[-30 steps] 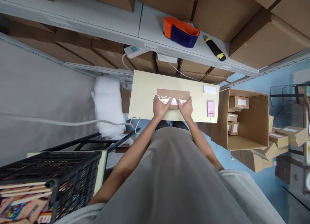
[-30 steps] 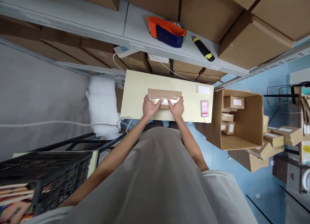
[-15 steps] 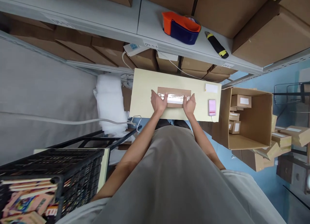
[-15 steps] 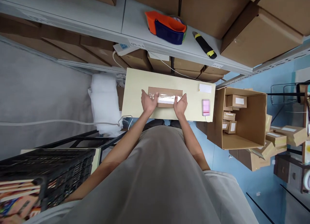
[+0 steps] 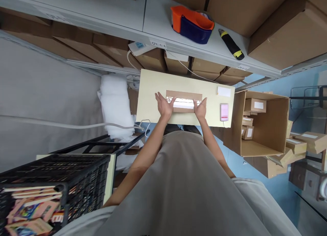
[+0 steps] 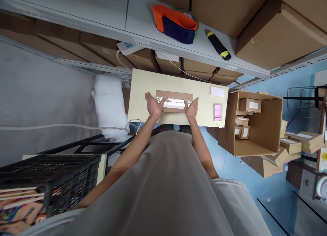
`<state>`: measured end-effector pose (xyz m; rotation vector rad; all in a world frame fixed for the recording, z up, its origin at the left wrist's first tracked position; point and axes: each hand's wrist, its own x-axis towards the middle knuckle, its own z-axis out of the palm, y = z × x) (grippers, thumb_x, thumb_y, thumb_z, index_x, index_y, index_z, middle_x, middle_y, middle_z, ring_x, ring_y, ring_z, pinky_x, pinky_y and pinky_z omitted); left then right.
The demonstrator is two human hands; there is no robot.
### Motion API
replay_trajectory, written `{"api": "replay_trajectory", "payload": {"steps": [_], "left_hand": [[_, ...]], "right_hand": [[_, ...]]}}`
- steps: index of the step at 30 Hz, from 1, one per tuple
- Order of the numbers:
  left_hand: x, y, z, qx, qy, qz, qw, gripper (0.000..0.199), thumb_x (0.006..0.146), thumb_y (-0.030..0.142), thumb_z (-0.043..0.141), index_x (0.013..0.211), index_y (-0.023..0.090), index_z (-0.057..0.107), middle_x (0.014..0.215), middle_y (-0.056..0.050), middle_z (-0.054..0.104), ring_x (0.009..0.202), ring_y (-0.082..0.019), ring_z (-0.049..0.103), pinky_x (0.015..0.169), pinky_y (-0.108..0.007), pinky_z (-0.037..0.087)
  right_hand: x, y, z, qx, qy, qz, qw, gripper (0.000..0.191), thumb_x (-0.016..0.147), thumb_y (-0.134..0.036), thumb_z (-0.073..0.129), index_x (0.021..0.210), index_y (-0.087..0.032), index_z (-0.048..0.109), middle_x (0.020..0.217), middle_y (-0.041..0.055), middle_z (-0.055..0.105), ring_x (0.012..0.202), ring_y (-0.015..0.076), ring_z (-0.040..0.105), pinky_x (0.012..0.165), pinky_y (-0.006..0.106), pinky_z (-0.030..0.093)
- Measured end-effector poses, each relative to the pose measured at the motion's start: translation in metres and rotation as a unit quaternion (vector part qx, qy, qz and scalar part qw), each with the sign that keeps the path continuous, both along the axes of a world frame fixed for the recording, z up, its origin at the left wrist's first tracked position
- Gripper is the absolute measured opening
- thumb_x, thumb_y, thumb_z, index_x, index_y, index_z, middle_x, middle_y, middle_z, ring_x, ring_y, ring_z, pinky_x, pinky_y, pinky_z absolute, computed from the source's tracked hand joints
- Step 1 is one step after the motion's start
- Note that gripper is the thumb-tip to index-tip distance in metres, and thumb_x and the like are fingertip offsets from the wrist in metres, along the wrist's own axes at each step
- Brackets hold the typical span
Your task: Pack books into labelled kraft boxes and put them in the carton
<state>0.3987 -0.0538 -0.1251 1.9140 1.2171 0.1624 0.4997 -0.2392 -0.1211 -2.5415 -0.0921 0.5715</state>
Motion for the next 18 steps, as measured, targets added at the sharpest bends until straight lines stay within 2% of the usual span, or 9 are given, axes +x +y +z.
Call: {"api": "replay_trajectory", "payload": {"steps": [3,7,10,13,16,18], "left_hand": [[-0.004,0.009,-0.004,-0.019,0.016,0.017,1.000,0.095,0.099,0.057,0.078,0.172,0.010,0.039,0.183,-0.032,0.032,0.169,-0.048,0.040,0.136,-0.061,0.042],[-0.007,0.010,-0.002,-0.023,0.010,0.005,1.000,0.081,0.102,0.053,0.074,0.165,0.010,0.049,0.174,-0.031,0.048,0.160,-0.046,0.053,0.133,-0.059,0.046],[-0.014,0.011,0.002,-0.020,0.011,-0.006,1.000,0.068,0.105,0.053,0.069,0.158,0.011,0.059,0.165,-0.028,0.059,0.153,-0.042,0.061,0.130,-0.055,0.048],[-0.025,0.015,0.008,-0.011,0.006,-0.026,1.000,0.054,0.106,0.053,0.066,0.144,0.015,0.070,0.150,-0.022,0.073,0.140,-0.038,0.070,0.125,-0.052,0.052],[-0.031,0.018,0.013,-0.009,0.002,-0.031,0.999,0.048,0.104,0.054,0.071,0.134,0.018,0.075,0.136,-0.017,0.080,0.123,-0.034,0.076,0.114,-0.046,0.057],[-0.031,0.020,0.016,-0.014,0.007,-0.034,0.999,0.042,0.102,0.049,0.074,0.130,0.018,0.077,0.133,-0.015,0.081,0.114,-0.031,0.078,0.108,-0.042,0.059]], "right_hand": [[0.002,-0.002,-0.003,0.008,0.008,0.014,1.000,0.108,0.114,-0.075,0.031,0.180,0.007,0.008,0.188,0.0320,0.021,0.177,0.0361,0.028,0.142,0.049,0.031],[0.002,-0.004,0.000,0.019,0.021,0.016,0.999,0.098,0.117,-0.068,0.018,0.180,0.007,0.012,0.186,0.0303,0.030,0.174,0.0343,0.036,0.140,0.048,0.033],[0.001,-0.015,0.004,0.031,0.008,0.012,0.999,0.095,0.117,-0.065,0.013,0.178,0.008,0.020,0.184,0.0307,0.035,0.174,0.0335,0.037,0.140,0.048,0.033],[-0.003,-0.031,0.010,0.046,-0.035,0.000,0.998,0.096,0.117,-0.069,0.017,0.176,0.005,0.032,0.180,0.0306,0.042,0.171,0.0342,0.040,0.139,0.050,0.037],[-0.008,-0.040,0.013,0.046,-0.068,-0.008,0.997,0.094,0.115,-0.074,0.026,0.171,-0.002,0.047,0.163,0.0300,0.059,0.154,0.0356,0.057,0.127,0.051,0.050],[-0.010,-0.041,0.013,0.038,-0.077,-0.009,0.996,0.087,0.116,-0.069,0.028,0.163,-0.003,0.060,0.144,0.0280,0.068,0.140,0.0349,0.066,0.119,0.050,0.057]]}}
